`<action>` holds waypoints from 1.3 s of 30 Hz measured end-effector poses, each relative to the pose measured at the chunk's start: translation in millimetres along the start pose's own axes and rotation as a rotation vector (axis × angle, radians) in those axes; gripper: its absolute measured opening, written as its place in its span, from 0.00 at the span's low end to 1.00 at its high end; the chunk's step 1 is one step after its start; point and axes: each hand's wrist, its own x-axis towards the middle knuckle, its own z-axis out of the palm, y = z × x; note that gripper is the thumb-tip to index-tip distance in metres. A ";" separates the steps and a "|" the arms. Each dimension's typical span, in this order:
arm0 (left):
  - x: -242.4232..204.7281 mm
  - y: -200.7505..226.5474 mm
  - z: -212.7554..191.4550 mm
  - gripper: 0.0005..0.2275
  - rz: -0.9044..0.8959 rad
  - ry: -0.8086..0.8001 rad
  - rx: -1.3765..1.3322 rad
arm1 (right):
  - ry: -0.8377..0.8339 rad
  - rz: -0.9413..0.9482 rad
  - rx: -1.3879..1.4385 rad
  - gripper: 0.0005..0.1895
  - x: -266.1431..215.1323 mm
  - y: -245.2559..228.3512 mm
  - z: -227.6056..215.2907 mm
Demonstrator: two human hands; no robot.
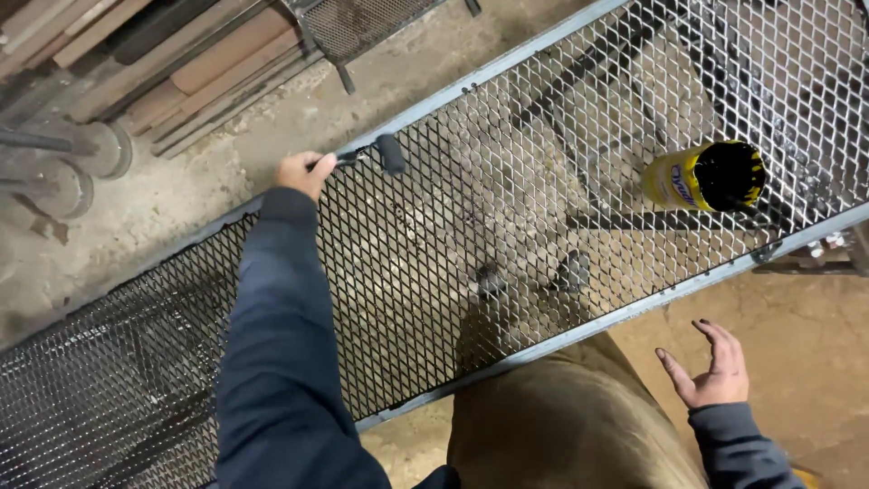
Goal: Painting a long metal mesh ramp with black paint using a small roller.
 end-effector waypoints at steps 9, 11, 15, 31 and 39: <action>13.5 -41.5 -10.5 0.17 0.091 -0.005 0.012 | 0.007 0.019 0.003 0.37 -7.2 8.0 -0.5; 18.1 -27.4 0.9 0.18 0.065 -0.012 0.009 | 0.006 0.016 -0.002 0.37 -5.3 9.2 2.1; 37.0 28.3 41.8 0.19 0.167 0.017 0.110 | 0.002 0.013 -0.019 0.37 -9.3 8.6 -1.7; 51.2 81.4 55.2 0.19 0.160 -0.096 0.045 | 0.005 0.064 -0.042 0.38 -20.7 17.7 -6.7; 57.8 88.8 64.8 0.20 0.259 -0.082 0.181 | 0.012 0.076 -0.015 0.37 -24.5 29.1 -8.3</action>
